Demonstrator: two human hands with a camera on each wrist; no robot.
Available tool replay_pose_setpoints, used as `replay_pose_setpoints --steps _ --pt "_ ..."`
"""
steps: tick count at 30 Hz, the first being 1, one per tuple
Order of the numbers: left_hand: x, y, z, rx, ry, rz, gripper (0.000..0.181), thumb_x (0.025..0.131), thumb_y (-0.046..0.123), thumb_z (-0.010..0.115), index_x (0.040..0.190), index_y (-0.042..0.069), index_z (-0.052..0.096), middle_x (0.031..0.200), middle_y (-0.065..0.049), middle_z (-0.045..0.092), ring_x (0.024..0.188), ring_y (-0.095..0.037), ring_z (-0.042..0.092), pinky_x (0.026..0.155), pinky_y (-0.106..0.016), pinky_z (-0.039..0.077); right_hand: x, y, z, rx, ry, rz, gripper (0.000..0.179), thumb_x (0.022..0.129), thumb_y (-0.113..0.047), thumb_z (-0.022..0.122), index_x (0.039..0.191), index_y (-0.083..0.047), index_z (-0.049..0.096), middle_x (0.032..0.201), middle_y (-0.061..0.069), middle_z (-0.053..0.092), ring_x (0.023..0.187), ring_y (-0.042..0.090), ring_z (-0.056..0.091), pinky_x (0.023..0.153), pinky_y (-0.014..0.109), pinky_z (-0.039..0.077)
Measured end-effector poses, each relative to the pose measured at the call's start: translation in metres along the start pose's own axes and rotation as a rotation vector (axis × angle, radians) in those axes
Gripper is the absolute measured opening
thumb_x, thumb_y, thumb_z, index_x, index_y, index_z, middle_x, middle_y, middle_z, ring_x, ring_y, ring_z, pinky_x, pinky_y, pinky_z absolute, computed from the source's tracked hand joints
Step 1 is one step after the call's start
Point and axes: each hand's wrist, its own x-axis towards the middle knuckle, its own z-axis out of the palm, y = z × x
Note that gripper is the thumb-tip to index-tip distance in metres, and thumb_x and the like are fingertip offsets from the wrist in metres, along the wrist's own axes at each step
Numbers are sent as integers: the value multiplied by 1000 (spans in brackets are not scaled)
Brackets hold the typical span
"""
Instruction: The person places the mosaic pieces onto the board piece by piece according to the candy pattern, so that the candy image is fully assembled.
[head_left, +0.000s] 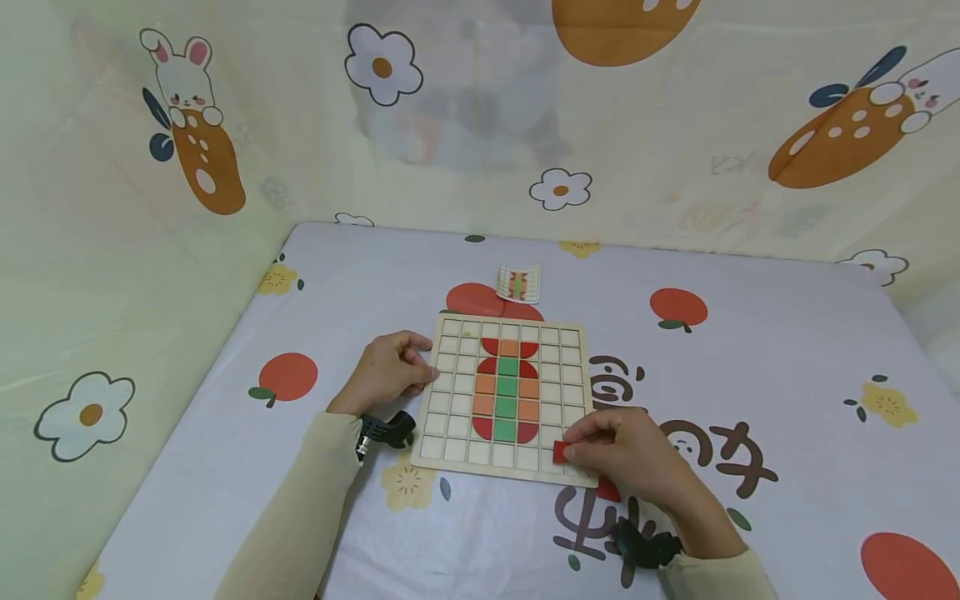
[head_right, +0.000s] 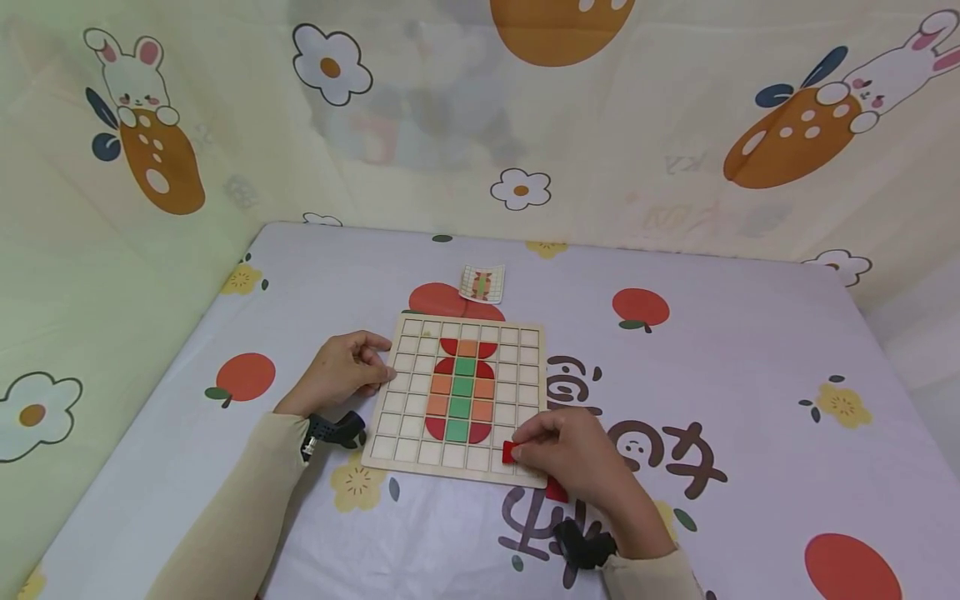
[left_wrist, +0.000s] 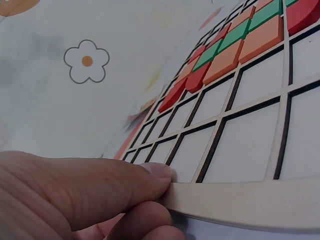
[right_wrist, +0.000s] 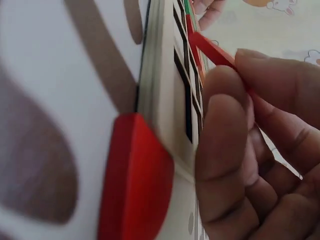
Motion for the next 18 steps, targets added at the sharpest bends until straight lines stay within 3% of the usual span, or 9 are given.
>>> replay_pose_setpoints --steps 6,12,18 --pt "-1 0 0 2 1 3 42 89 9 83 127 4 65 87 -7 68 65 -16 63 62 -26 54 10 -5 3 -21 -86 -59 9 92 -5 74 97 -10 80 92 2 75 83 21 61 68 28 52" --pt "0 -1 0 2 1 8 42 89 9 83 126 3 65 87 -7 68 64 -15 63 61 -25 54 16 -15 9 -53 -108 -48 14 94 -4 71 94 -13 81 91 -1 74 83 20 57 68 29 48" --pt "0 -2 0 -3 -2 17 42 89 9 83 126 3 65 86 -7 68 64 -16 63 62 -26 53 20 -23 14 -50 -120 -90 14 94 -2 70 96 -10 81 97 1 77 89 20 59 72 29 49"
